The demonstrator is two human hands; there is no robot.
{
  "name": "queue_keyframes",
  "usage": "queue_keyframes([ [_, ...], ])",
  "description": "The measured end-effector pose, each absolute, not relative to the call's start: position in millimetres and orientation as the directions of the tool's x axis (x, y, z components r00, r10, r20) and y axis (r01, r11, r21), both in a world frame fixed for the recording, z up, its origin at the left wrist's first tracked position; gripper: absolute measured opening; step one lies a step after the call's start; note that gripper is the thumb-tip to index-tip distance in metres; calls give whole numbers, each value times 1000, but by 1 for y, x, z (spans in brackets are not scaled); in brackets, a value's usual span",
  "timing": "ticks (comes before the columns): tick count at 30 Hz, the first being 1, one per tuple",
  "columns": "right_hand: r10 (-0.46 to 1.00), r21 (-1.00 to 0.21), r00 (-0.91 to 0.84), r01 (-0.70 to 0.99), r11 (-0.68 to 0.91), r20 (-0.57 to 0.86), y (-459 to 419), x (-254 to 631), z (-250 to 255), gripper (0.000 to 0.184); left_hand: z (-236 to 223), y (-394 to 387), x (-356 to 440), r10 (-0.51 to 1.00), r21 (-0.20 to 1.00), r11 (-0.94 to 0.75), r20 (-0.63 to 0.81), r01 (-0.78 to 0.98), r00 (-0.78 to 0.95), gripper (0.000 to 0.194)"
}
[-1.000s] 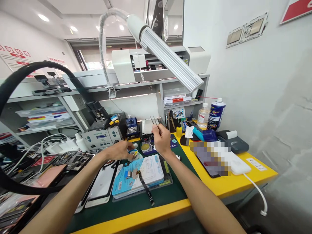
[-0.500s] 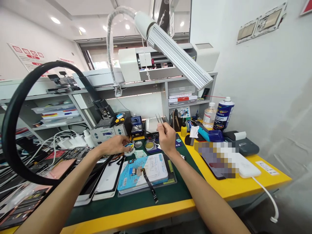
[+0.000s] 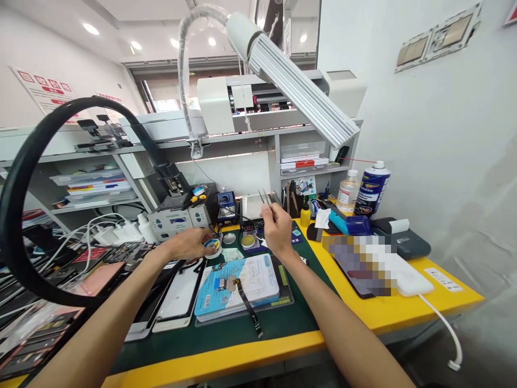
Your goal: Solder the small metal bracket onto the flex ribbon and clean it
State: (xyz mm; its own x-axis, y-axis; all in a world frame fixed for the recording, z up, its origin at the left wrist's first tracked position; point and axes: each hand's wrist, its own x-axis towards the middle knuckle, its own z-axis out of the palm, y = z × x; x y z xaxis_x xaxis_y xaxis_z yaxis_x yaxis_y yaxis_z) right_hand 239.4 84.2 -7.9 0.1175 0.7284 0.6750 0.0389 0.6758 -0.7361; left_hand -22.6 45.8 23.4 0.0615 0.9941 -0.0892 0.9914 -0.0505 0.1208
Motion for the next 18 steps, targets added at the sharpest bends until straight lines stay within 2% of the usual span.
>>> queue_keyframes([
  [5, 736, -742, 107, 38, 669, 669, 85, 239, -10, 40, 29, 43, -2, 981, 27, -176, -83, 984, 178, 34],
  [11, 740, -746, 102, 39, 664, 664, 86, 239, -11, 40, 21, 57, 35, 927, -15, -290, -253, 957, 278, 33],
  [14, 743, -749, 104, 38, 661, 661, 86, 240, -10, 41, 16, 66, 44, 913, -3, -299, -290, 954, 285, 33],
  [18, 756, -761, 99, 30, 648, 648, 85, 240, -9, 41, 10, 72, 50, 908, 68, -285, -301, 956, 292, 34],
])
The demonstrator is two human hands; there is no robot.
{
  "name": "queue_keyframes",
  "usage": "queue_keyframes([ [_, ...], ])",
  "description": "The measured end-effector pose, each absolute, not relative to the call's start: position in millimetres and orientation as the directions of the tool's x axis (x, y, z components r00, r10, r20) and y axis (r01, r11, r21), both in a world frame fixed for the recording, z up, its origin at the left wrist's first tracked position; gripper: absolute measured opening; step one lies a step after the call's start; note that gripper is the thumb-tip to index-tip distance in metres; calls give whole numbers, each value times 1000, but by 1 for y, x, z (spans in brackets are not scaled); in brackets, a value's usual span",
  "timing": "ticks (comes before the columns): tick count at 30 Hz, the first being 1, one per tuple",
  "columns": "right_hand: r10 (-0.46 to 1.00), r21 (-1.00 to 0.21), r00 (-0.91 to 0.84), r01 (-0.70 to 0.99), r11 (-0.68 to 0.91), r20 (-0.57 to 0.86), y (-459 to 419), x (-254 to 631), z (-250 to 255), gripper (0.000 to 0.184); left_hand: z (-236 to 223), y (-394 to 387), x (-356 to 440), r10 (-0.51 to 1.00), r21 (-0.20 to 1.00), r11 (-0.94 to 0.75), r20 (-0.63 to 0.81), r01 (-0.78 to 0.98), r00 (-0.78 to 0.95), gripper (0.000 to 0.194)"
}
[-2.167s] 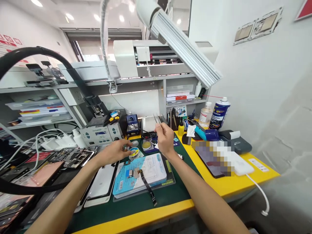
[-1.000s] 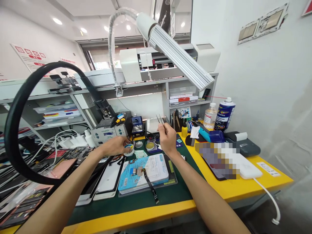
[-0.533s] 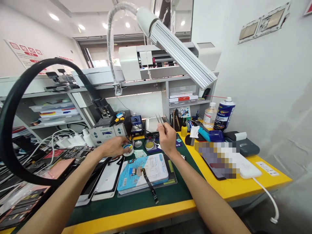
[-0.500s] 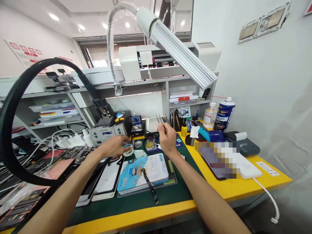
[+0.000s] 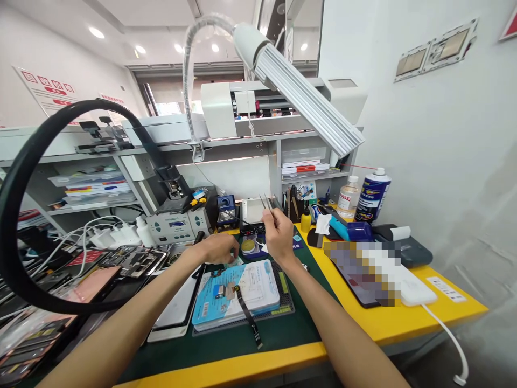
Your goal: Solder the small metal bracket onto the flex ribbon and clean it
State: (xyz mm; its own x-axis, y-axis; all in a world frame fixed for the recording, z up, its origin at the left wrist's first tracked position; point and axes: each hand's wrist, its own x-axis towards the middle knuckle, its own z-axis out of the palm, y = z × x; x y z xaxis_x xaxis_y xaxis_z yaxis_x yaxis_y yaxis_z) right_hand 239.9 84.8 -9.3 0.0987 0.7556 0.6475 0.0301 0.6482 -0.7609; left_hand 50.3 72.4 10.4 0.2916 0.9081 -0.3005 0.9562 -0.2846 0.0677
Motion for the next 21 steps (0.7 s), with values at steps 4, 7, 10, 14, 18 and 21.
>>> queue_keyframes([
  [4, 772, -776, 92, 12, 631, 629, 84, 240, -8, 42, 10, 74, 49, 923, 214, -232, -259, 949, 285, 33],
  [7, 788, -790, 83, -17, 613, 610, 85, 240, -8, 40, 18, 72, 35, 943, 392, -182, -190, 902, 273, 34],
  [10, 815, -813, 45, -58, 579, 577, 84, 241, -6, 40, 27, 67, 14, 966, 605, -130, -100, 785, 237, 35],
  [14, 855, -855, -70, -118, 504, 514, 78, 238, -2, 39, 25, 54, -4, 988, 860, -60, -19, 506, 150, 35],
  [18, 871, -905, -248, -151, 397, 423, 70, 232, 3, 38, 11, 40, -7, 993, 988, -31, 12, 154, 120, 35],
  [21, 852, -929, -369, -134, 346, 371, 63, 227, 5, 37, 5, 30, -2, 992, 995, -19, 32, -102, 126, 26],
])
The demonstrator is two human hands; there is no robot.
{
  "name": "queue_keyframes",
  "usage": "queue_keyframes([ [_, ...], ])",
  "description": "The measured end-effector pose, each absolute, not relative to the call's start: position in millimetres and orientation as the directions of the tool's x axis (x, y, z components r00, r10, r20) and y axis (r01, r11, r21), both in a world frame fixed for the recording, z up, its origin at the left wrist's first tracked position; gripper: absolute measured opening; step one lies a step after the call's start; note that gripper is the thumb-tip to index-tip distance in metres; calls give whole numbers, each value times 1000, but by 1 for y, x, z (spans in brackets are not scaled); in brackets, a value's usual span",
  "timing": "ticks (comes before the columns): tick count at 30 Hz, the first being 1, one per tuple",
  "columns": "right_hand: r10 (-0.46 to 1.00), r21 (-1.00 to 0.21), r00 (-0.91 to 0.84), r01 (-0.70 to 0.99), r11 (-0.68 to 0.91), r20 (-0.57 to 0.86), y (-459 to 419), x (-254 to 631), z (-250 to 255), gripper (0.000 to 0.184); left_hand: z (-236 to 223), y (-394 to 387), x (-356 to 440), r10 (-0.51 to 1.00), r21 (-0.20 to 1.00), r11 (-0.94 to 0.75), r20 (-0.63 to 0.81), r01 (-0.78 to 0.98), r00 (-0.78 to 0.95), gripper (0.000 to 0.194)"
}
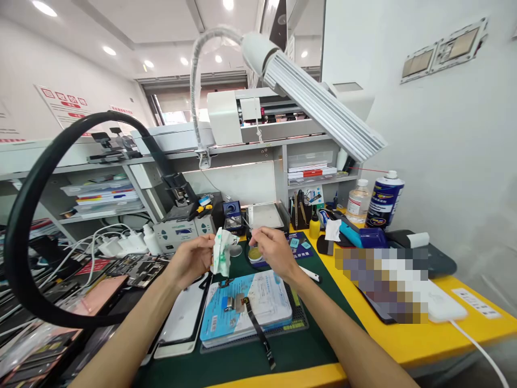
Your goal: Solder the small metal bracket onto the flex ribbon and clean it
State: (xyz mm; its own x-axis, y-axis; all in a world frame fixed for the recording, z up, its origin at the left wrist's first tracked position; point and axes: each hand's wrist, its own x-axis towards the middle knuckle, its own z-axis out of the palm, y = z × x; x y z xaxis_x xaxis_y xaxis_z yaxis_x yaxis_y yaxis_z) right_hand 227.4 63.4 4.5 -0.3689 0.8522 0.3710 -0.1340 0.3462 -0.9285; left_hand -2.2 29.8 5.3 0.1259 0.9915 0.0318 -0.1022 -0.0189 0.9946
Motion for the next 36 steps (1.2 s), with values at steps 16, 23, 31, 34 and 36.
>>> queue_keyframes([
  [16, 739, -811, -520, 139, 569, 429, 33, 215, 0, 43, 11, -6, 22, 986, 792, 28, 77, -610, 146, 4],
  [23, 735, -786, -514, 172, 594, 443, 32, 215, -4, 42, 10, -8, 28, 984, 779, 19, 97, -627, 150, 6],
  [31, 728, -757, -499, 197, 623, 470, 31, 214, -4, 42, 10, -9, 30, 992, 802, -15, 88, -597, 93, 9],
  [34, 724, -742, -498, 213, 635, 477, 31, 215, -5, 41, 9, -9, 30, 996, 822, -31, 74, -569, 54, 15],
  [36, 722, -734, -497, 222, 642, 481, 31, 215, -6, 41, 9, -9, 31, 997, 843, -37, 64, -537, 33, 18],
])
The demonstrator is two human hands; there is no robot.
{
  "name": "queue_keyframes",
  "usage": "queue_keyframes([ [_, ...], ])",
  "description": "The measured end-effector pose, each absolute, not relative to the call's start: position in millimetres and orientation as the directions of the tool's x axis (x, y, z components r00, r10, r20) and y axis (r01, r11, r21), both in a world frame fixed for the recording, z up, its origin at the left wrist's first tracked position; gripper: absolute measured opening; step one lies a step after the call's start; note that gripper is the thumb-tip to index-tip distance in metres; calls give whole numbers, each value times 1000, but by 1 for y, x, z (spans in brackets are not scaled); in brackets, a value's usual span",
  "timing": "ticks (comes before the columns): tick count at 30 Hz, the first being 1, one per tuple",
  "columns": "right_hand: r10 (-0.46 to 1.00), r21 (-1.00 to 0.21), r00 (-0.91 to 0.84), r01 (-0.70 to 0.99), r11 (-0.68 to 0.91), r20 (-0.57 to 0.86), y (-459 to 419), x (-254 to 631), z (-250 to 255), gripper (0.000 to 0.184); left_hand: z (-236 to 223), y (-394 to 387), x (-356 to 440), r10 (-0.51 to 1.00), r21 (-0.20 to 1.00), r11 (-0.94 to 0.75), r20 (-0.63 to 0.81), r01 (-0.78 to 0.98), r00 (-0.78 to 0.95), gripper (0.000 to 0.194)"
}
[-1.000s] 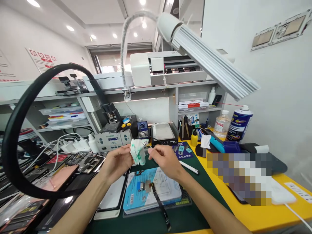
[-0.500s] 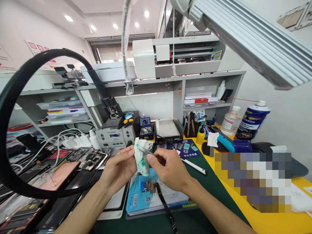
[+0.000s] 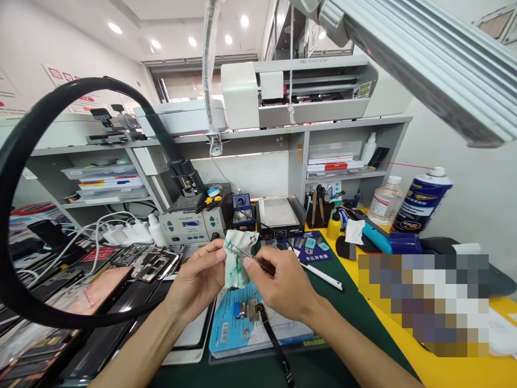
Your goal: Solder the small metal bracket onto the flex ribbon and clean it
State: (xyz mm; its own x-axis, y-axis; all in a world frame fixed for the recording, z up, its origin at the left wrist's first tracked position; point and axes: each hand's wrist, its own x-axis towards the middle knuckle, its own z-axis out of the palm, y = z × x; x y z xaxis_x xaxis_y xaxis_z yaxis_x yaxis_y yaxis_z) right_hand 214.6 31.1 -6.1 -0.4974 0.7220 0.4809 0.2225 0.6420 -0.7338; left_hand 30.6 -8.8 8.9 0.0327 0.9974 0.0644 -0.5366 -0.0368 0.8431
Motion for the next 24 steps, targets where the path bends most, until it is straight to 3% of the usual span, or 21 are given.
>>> queue_keyframes([
  [9, 705, -652, -486, 311, 692, 516, 33, 211, -7, 40, 5, -12, 33, 945, 937, -269, 213, -222, -248, 12],
  [13, 729, -716, -509, 275, 642, 458, 33, 211, -7, 44, 2, -14, 31, 919, 938, -319, 270, -136, -289, 11],
  [19, 765, -897, -557, 78, 436, 323, 32, 211, -1, 45, 4, -18, 36, 912, 924, -336, 271, -183, -307, 13],
  [24, 749, -992, -651, -82, 90, 122, 30, 208, 7, 43, 11, -24, 42, 902, 904, -353, 260, -241, -345, 16],
])
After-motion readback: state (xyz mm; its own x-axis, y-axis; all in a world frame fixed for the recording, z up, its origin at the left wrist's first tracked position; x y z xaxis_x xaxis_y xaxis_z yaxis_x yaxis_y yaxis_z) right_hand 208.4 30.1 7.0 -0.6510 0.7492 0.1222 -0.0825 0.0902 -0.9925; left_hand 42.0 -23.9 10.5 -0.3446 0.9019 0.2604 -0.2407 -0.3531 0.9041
